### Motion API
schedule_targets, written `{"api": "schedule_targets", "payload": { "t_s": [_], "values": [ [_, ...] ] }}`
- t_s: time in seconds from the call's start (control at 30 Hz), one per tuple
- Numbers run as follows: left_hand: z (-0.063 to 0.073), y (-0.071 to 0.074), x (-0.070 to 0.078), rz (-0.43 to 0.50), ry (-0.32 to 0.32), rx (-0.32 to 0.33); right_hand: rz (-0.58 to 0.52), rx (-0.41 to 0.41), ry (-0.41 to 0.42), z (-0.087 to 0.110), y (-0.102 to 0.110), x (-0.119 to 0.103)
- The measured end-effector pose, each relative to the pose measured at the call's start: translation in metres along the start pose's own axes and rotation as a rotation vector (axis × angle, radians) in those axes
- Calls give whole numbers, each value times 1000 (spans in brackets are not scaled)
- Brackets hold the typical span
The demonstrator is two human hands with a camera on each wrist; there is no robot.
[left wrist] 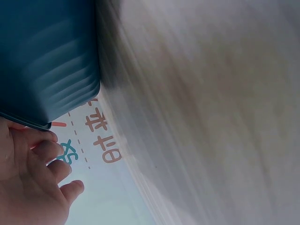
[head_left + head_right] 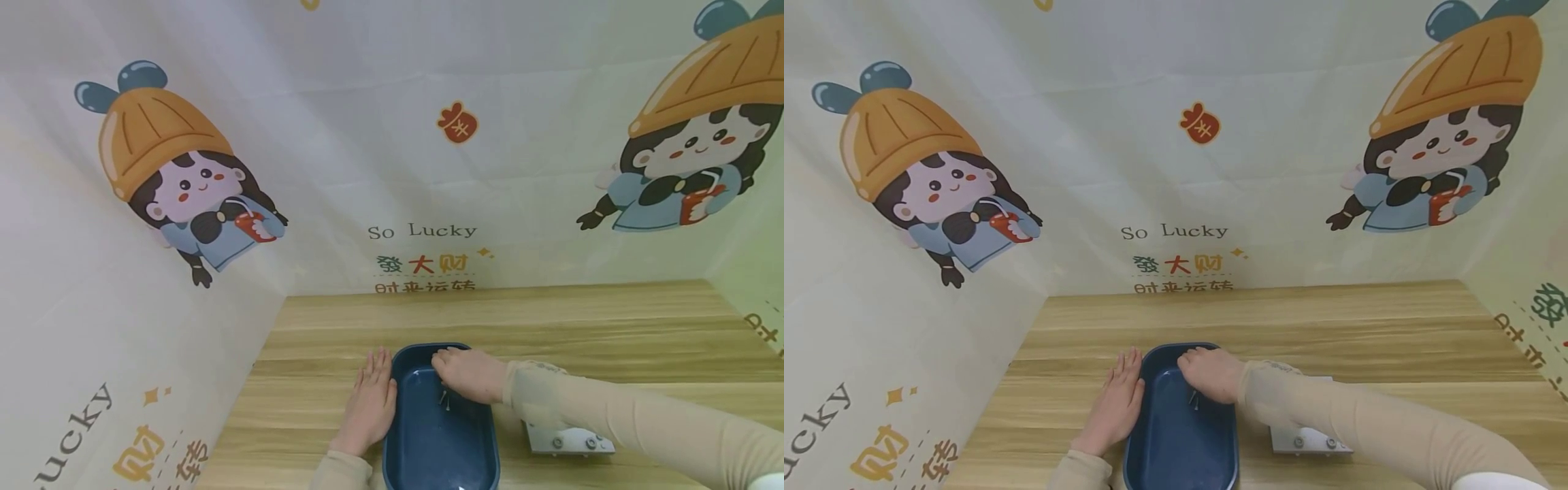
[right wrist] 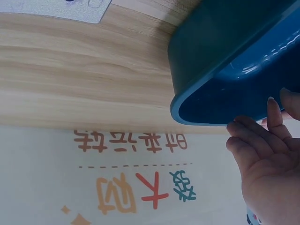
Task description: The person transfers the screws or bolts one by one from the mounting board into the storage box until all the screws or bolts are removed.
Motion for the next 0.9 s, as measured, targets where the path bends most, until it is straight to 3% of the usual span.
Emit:
{"api": "schedule_targets", "payload": {
  "t_s": [0.13,0.4,0.63,0.9],
  "values": [
    [0,0,1,7,2,2,1,13,7,2,-2,3],
    [0,-1,1,5,1,3,-50,112,31,12,-10,14],
    [1,1,2,5,-1,4,-46,112,-39,20,2,22],
    [2,1,2,2,-1,2,-169,151,-77,38,5,39]
  ]
}}
Point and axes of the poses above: each hand's wrist, its own z-axis away from the middle knuckle, its own y-axis out of the back of the hand, x = y × z, the point moved 7 cm from there along -z, towards the middle knuckle, and after that the axes turned 1 degree about y, right-handed, at the moved point
